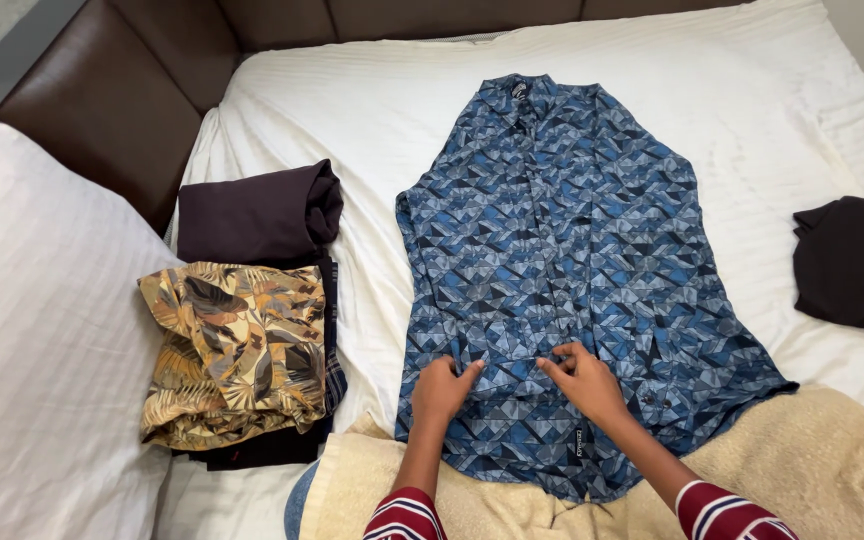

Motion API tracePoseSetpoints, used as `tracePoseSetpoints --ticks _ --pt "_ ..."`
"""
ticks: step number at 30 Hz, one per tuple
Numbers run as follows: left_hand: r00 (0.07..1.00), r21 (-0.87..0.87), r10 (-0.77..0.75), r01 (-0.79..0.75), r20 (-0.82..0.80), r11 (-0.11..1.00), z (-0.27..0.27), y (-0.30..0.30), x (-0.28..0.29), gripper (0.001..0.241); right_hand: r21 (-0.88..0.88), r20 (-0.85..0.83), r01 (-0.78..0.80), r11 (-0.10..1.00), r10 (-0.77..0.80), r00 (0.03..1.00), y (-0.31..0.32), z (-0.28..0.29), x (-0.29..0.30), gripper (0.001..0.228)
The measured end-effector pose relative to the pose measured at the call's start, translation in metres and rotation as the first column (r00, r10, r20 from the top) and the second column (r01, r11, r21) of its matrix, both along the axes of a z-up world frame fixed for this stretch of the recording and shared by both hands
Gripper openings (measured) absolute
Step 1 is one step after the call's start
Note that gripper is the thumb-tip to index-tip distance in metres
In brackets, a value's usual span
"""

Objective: The person sits on a bed and buttons a blue patterned sleeveless shirt laid out on their lap. They fasten the buttons from the bottom up, smoothing the fabric with their hands between buttoning actions.

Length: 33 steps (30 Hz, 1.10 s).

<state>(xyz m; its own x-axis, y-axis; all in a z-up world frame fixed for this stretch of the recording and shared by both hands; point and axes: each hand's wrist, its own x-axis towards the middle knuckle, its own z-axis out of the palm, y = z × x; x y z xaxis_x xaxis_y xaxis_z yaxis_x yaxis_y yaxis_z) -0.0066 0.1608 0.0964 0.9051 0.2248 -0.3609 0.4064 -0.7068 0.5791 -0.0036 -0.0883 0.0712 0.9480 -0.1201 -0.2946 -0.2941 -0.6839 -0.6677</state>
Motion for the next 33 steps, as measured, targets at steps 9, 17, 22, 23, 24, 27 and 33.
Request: tracePoseSetpoints --ticks 9,17,22,23,24,27,33 --pt "0.998 -0.373 0.059 -0.053 0.006 0.926 -0.040 0.004 0.005 0.049 -0.010 -0.044 -0.062 0.998 0.061 0.997 -0.005 -0.014 0.002 0.036" --pt "0.984 -0.056 0.024 -0.015 0.178 0.998 0.023 -0.002 -0.001 0.035 0.062 0.030 -0.048 0.997 0.046 0.998 -0.013 -0.038 0.007 0.032" --pt "0.800 -0.136 -0.032 0.140 0.599 0.981 0.019 -0.007 0.027 0.026 0.072 0.057 -0.042 0.997 0.038 0.998 -0.005 -0.020 -0.005 0.044" --pt "0.827 -0.282 -0.022 0.217 0.561 0.934 0.007 -0.010 0.037 0.028 0.054 0.065 -0.042 0.998 0.039 0.997 -0.003 -0.020 -0.009 0.043" --pt "0.852 -0.424 -0.024 0.285 0.524 0.859 -0.005 -0.015 0.050 0.031 0.034 0.074 -0.039 0.999 0.037 0.997 -0.002 -0.020 -0.011 0.043" --pt "0.927 -0.669 -0.045 0.300 0.371 0.680 -0.044 -0.020 0.081 0.041 0.279 0.061 -0.074 0.957 0.059 0.996 -0.016 -0.065 -0.011 0.030" --pt "0.984 -0.865 -0.105 0.174 0.141 0.471 -0.091 0.000 0.110 0.058 0.594 -0.273 0.077 0.800 0.111 0.956 -0.028 -0.046 0.013 0.020"
